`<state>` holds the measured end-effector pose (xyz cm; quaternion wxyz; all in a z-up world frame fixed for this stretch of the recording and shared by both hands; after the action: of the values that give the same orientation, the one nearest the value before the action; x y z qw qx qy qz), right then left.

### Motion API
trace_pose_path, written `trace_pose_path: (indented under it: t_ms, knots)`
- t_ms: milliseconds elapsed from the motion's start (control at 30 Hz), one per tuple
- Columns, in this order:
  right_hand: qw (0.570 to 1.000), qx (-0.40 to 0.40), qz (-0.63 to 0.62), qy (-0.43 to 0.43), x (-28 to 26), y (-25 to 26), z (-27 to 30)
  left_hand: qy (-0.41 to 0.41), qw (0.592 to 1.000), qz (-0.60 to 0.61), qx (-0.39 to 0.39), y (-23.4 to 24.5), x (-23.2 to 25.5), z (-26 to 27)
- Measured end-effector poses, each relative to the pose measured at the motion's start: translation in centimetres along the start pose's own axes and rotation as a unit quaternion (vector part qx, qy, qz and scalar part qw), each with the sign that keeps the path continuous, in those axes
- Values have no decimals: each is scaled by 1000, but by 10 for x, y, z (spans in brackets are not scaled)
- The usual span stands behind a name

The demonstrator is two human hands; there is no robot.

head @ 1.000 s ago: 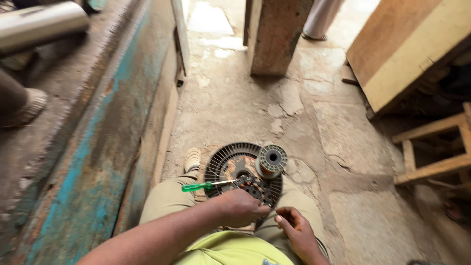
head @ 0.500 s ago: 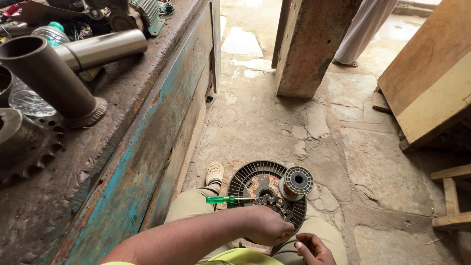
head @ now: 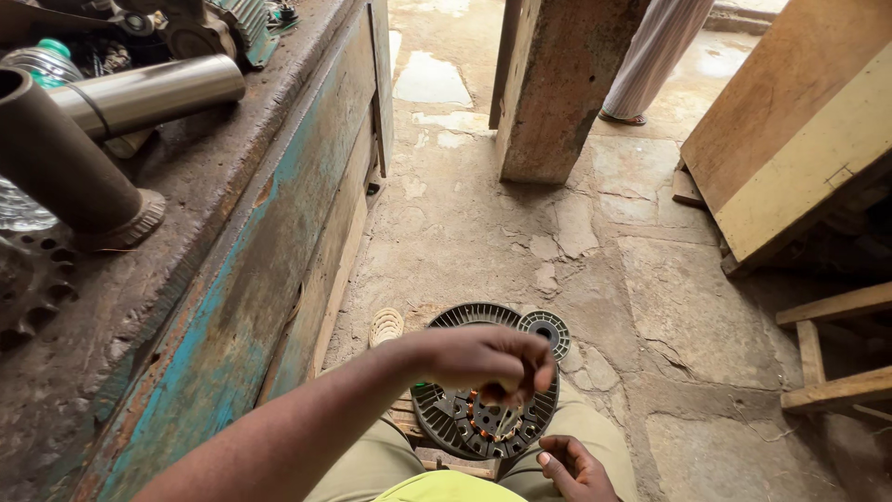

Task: The person is repairing an electric motor stator by winding copper wire into the slots. They use a green screwdriver to adjust the wire placement and ensure it is properly seated within the stator assembly.

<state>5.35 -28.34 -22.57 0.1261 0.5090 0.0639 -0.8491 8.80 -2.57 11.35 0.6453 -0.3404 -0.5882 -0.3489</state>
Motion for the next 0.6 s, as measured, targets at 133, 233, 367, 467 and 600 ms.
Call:
trace_pose_path:
  t_ms: [133, 233, 367, 467, 600]
  knots:
    - [1000, -1, -1, 1, -6, -3, 6, -183, 973, 141, 13, 38, 51, 12]
    - [1000, 0, -23, 18, -5, -4, 8, -245, 945, 0, 216, 100, 86, 29]
    - [999, -14, -24, 30, -6, -5, 8, -152, 644, -508, 551, 119, 104, 64]
    - [998, -21, -24, 58, -20, -14, 14, -92, 691, -520, 493, 88, 67, 47]
    - [997, -2, 1, 82, -45, -22, 35, 41, 805, -453, 382, 45, -5, 27]
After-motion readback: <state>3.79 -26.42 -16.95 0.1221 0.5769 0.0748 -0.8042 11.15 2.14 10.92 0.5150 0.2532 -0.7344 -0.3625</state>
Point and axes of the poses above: each hand's wrist, its own z-axis away from the middle knuckle, its own y-axis out of the back of the hand, x = y × z, the point moved 6 cm from there along -z, towards the middle knuckle, and after that the axes turned 4 degrees about -z, right-handed, at the moved point
